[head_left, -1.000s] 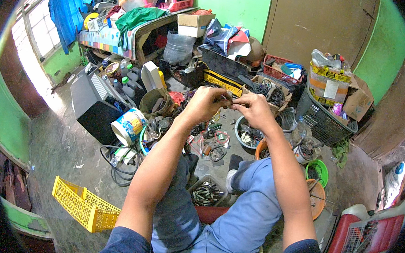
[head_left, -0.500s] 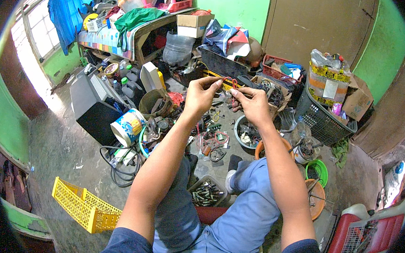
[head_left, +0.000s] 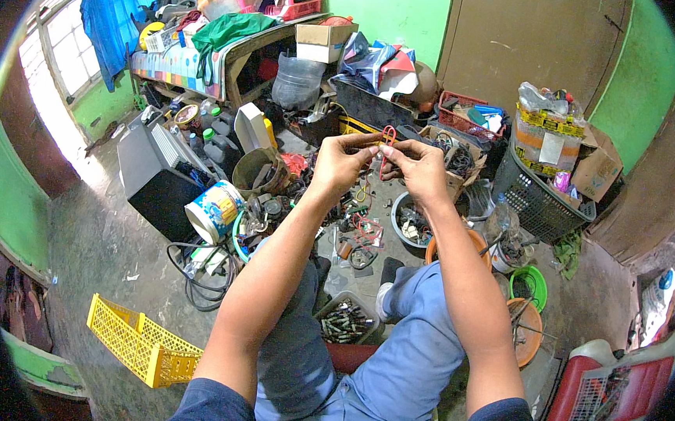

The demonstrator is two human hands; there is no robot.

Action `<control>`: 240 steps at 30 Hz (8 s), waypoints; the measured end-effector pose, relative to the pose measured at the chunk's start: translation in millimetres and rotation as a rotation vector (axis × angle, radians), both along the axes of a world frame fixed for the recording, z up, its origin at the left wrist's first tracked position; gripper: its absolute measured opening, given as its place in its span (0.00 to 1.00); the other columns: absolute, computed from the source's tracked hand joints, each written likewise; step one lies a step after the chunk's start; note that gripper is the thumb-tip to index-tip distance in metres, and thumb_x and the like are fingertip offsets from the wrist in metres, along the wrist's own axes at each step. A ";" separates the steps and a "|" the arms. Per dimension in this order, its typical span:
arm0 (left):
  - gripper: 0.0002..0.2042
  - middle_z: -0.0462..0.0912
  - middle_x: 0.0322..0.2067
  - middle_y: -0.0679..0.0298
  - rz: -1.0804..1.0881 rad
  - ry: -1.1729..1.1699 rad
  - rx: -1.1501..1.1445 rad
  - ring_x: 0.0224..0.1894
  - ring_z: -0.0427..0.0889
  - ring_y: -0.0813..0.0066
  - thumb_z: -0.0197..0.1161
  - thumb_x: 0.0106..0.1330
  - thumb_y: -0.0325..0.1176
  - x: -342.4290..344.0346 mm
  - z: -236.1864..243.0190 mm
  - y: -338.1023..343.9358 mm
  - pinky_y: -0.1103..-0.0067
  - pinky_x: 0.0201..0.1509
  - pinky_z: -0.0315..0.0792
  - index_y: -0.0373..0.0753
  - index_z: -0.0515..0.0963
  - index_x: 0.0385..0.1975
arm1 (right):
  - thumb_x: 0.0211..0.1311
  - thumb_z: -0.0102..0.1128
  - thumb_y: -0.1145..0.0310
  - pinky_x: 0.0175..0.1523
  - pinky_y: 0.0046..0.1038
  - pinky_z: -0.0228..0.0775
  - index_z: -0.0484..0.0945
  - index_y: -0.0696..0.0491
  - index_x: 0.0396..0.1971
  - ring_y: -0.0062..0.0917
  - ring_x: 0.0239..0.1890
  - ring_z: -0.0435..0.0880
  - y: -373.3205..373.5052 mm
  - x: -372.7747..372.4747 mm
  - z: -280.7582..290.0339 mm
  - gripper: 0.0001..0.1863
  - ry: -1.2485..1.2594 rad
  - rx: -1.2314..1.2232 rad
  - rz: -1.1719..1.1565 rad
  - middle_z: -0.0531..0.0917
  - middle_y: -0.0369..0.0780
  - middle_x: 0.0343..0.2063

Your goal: The person manipulates a set of electrical wires and a black plastic component by hand, pulling at the wires and checking the connectors.

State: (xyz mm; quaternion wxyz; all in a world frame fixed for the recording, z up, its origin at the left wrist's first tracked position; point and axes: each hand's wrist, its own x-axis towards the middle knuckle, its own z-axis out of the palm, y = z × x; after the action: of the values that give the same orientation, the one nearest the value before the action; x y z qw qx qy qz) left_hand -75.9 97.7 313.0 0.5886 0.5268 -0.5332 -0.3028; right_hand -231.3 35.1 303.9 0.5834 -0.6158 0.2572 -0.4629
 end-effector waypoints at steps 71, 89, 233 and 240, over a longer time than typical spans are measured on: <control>0.14 0.79 0.30 0.73 -0.436 0.539 0.238 0.27 0.72 0.85 0.61 0.71 0.33 5.3 -1.6 0.6 0.85 0.31 0.66 0.34 0.79 0.52 | 0.59 0.72 0.63 0.21 0.16 0.68 0.85 0.53 0.31 0.12 0.19 0.77 -4.6 -7.3 6.6 0.09 -0.243 0.041 0.060 0.84 0.33 0.24; 0.12 0.78 0.24 0.76 -0.221 0.206 0.182 0.22 0.64 0.88 0.65 0.69 0.36 1.2 0.8 4.0 0.86 0.26 0.59 0.35 0.84 0.46 | 0.59 0.72 0.61 0.22 0.17 0.67 0.83 0.57 0.31 0.14 0.21 0.76 -6.4 -9.8 9.7 0.14 -0.313 0.048 0.047 0.82 0.34 0.23; 0.10 0.88 0.32 0.56 0.188 -0.308 -0.180 0.33 0.85 0.78 0.69 0.60 0.29 -7.3 -14.9 -3.7 0.78 0.40 0.77 0.32 0.85 0.40 | 0.63 0.67 0.70 0.34 0.23 0.82 0.84 0.62 0.38 0.20 0.27 0.85 -6.5 1.4 -5.3 0.10 -0.091 0.104 0.042 0.86 0.40 0.29; 0.09 0.88 0.30 0.57 0.171 -0.312 0.004 0.33 0.85 0.78 0.68 0.60 0.28 -10.0 6.4 10.8 0.77 0.40 0.77 0.32 0.85 0.38 | 0.62 0.68 0.70 0.33 0.23 0.80 0.86 0.61 0.34 0.19 0.26 0.84 -8.8 3.4 -10.4 0.08 -0.011 -0.067 0.024 0.87 0.39 0.26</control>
State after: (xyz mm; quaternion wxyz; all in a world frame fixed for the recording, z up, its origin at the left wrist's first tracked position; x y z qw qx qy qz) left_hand -85.9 108.5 319.4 0.5212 0.6120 -0.5708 -0.1674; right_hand -228.0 26.3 293.6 0.5691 -0.6355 0.2308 -0.4679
